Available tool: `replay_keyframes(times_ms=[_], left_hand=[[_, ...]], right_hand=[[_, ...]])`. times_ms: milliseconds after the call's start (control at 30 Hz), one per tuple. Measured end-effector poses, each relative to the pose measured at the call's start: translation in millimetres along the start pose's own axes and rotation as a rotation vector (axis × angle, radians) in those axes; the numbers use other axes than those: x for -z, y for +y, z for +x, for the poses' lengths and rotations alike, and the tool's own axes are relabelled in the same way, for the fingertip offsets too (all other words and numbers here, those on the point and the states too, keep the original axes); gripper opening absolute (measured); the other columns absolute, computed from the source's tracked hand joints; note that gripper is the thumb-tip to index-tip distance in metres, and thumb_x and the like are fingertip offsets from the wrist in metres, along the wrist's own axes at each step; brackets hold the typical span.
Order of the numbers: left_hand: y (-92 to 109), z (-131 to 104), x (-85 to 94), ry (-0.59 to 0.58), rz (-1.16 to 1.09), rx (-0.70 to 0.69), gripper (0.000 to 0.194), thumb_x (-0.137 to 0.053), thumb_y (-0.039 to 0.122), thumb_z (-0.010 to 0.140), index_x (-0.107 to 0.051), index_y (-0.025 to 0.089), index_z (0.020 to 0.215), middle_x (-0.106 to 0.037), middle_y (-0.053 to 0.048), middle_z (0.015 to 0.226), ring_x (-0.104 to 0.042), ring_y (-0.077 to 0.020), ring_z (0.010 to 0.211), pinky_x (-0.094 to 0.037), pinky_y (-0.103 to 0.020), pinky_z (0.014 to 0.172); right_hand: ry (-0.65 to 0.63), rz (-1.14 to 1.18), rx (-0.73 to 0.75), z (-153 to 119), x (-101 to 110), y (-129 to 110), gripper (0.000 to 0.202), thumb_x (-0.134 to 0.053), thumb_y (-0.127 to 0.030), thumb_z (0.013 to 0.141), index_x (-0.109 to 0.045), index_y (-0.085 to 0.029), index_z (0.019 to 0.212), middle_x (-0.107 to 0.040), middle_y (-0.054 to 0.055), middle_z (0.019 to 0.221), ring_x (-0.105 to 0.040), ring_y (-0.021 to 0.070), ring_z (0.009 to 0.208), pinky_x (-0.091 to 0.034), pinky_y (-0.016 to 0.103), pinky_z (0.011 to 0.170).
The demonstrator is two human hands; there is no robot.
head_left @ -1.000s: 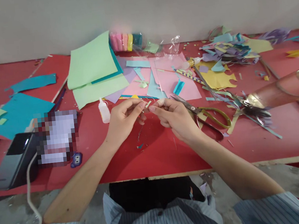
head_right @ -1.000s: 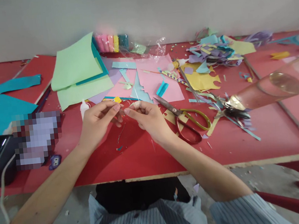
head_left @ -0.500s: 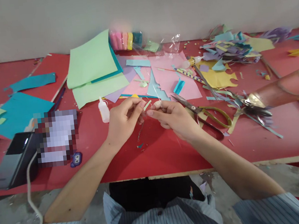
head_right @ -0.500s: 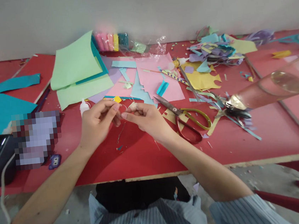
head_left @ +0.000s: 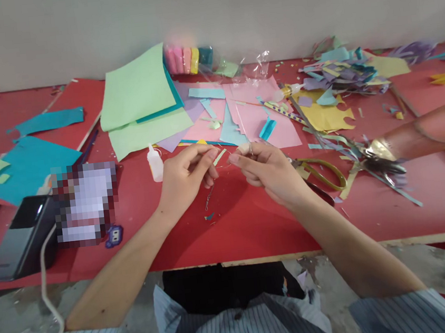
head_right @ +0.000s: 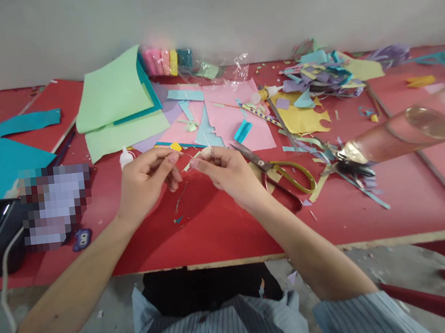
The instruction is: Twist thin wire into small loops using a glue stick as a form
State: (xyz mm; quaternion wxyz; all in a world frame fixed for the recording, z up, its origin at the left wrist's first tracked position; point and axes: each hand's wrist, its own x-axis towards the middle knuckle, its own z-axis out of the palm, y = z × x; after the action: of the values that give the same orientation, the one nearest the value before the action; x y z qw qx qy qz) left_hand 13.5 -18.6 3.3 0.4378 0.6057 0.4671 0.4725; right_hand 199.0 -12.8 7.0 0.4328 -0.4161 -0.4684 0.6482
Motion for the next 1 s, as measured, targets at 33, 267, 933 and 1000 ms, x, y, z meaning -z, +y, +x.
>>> replay_keyframes(times_ms=[33,267,933,1000], left_hand=[[0.1,0.0,0.2,0.007,-0.010,0.007,0.021,-0.064,0.039,0.097,-0.071,0.018,0.096,-0.067,0.003,0.061,-0.059,-0.0064,0.045,-0.051,-0.016,0.047],[1.0,-1.8,-2.3,0.019,0.067,-0.029,0.021,-0.066,0.040,0.096,-0.073,0.022,0.104,-0.067,0.004,0.061,-0.059,-0.0063,0.046,-0.051,-0.016,0.048],[0.0,-2.1,-3.1,-0.004,0.067,-0.027,0.021,-0.065,0.040,0.096,-0.064,0.020,0.097,-0.069,0.004,0.063,-0.063,-0.0075,0.047,-0.054,-0.017,0.049],[-0.6,-2.0,-3.3,0.002,0.075,-0.041,0.019,-0.065,0.039,0.097,-0.063,0.020,0.097,-0.069,0.004,0.063,-0.063,-0.0072,0.047,-0.053,-0.017,0.050]], right_hand=[[0.013,0.005,0.003,0.1,0.4,0.5,0.035,-0.085,-0.044,0.076,-0.063,-0.017,0.078,-0.041,-0.010,0.058,-0.022,0.0016,0.044,-0.012,0.022,0.040],[-0.005,-0.002,-0.017,-1.2,-3.5,0.3,0.035,-0.082,-0.046,0.078,-0.061,-0.018,0.074,-0.033,-0.011,0.054,-0.020,0.0025,0.044,-0.011,0.023,0.041],[-0.044,-0.027,-0.016,-1.0,-2.5,1.7,0.036,-0.081,-0.048,0.080,-0.062,-0.018,0.077,-0.032,-0.011,0.051,-0.021,0.0031,0.043,-0.012,0.023,0.041],[-0.049,-0.039,-0.020,-1.2,-2.0,2.4,0.035,-0.078,-0.048,0.083,-0.062,-0.018,0.077,-0.032,-0.011,0.051,-0.021,0.0034,0.044,-0.012,0.023,0.041]])
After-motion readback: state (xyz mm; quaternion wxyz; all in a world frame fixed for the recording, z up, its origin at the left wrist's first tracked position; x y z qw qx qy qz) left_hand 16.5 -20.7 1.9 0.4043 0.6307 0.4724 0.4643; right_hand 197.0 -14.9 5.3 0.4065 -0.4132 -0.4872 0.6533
